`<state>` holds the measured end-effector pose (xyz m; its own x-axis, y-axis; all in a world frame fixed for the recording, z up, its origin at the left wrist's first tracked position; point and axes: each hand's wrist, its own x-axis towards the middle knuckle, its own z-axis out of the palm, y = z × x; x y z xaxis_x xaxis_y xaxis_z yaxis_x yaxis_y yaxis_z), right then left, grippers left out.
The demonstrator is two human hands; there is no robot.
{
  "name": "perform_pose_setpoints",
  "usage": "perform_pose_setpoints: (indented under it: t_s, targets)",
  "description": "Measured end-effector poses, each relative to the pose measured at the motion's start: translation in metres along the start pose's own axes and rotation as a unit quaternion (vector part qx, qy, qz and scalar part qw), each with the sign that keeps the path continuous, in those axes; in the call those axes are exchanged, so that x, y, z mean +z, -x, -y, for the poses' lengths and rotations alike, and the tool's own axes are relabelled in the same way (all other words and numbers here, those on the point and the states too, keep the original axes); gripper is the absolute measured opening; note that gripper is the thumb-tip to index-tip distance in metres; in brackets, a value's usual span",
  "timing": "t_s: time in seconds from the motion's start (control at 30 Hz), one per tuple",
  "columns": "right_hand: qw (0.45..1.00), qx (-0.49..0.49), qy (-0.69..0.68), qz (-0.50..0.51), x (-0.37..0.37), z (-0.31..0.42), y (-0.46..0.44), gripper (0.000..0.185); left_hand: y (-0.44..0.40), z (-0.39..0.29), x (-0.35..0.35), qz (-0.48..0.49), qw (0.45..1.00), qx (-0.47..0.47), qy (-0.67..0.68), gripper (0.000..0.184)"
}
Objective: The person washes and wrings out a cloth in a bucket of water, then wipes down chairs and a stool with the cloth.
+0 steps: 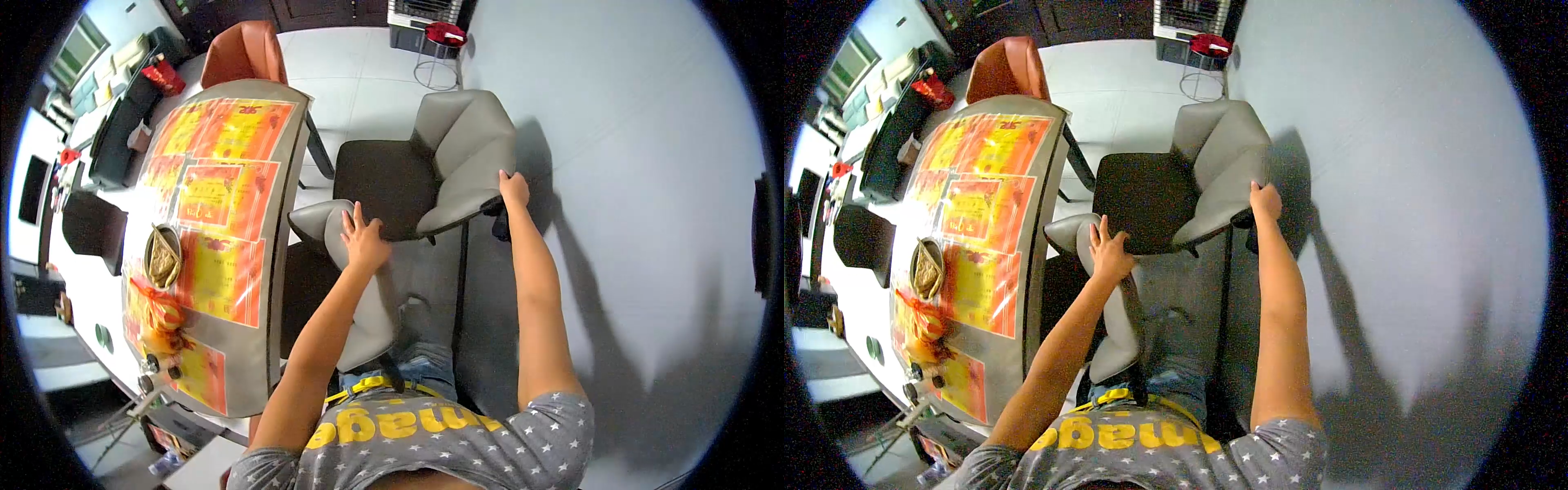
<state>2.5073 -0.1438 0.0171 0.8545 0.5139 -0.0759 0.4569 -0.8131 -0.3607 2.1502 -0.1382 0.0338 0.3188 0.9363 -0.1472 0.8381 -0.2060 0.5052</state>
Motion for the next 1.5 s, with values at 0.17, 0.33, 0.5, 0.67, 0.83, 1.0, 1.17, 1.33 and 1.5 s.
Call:
perform_pose_setpoints:
  t_s: [0.17,0.33,0.5,0.67,0.83,1.0,1.17,1.33,1.5]
  targets:
    - [0.995,-0.039,0.008,0.086,0.010,-0.026,-0.064,0.055,-0.002,0.002,0.002,0.001,0.999,-0.008,-0.032,0.040]
    - [0.962,-0.120,0.052,0.241,-0.008,-0.034,-0.118,0.064,-0.008,-0.008,0.006,-0.022,0.995,-0.029,-0.088,0.042]
    - [0.980,-0.103,0.028,0.166,-0.025,0.002,-0.151,0.071,-0.014,-0.010,0.007,-0.030,0.989,-0.031,-0.138,0.034]
    - [0.972,-0.100,0.047,0.206,-0.001,0.021,-0.200,0.073,-0.019,-0.027,0.006,-0.014,0.970,-0.086,-0.226,0.037]
    - [0.959,-0.149,0.089,0.222,0.009,0.024,-0.239,0.065,-0.059,-0.052,0.010,0.016,0.945,-0.225,-0.237,0.047]
    - [0.961,-0.145,0.070,0.227,0.023,0.057,-0.274,0.059,-0.127,-0.079,-0.009,-0.021,0.963,-0.210,-0.169,0.054]
    - [0.949,-0.201,0.076,0.231,-0.012,0.177,-0.257,0.053,-0.199,-0.107,0.008,0.021,0.997,0.017,0.066,0.089]
    - [0.917,-0.299,0.138,0.224,-0.022,0.288,-0.244,0.047,-0.230,-0.158,0.053,0.089,0.981,0.108,0.133,0.106]
    - [0.878,-0.402,0.160,0.206,-0.010,0.369,-0.255,0.045,-0.277,-0.179,0.070,0.013,0.986,0.033,0.163,0.107]
